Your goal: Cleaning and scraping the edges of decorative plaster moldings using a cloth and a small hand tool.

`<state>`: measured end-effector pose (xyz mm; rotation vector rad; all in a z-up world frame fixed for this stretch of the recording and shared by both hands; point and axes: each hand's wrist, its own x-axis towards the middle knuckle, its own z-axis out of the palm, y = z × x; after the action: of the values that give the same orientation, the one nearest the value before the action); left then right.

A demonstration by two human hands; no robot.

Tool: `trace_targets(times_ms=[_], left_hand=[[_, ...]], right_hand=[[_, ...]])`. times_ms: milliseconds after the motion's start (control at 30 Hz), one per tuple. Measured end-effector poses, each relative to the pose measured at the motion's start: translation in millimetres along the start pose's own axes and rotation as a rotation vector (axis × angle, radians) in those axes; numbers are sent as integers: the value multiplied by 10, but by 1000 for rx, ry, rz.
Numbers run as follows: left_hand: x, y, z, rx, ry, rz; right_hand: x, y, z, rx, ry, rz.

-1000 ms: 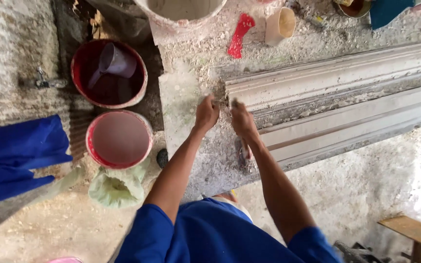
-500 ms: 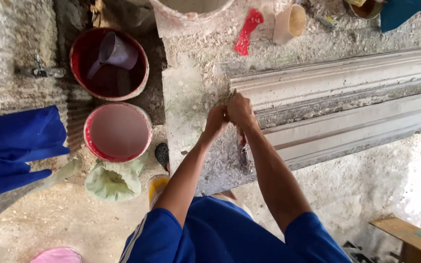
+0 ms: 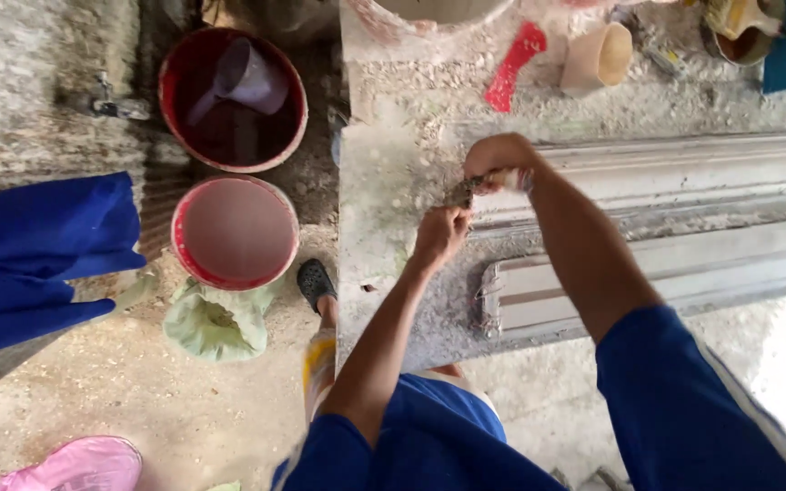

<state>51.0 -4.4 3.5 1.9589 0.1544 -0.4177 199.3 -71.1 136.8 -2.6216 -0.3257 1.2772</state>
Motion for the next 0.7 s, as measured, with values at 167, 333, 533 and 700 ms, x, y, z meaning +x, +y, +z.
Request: trace_targets(times_ms=[167, 333, 533, 700], left_hand=[[-27, 38, -2, -43, 17, 18], [280, -437, 262, -139, -87, 23], [823, 379, -553, 206, -208, 292], [1000, 649, -711, 542, -365, 280]], right_hand=[[-65, 287, -115, 499, 76, 87], [-1002, 797, 879, 1237, 371, 155], [-1388, 99, 1935, 507, 388, 261], [-1583, -386, 1831, 252, 449, 290]])
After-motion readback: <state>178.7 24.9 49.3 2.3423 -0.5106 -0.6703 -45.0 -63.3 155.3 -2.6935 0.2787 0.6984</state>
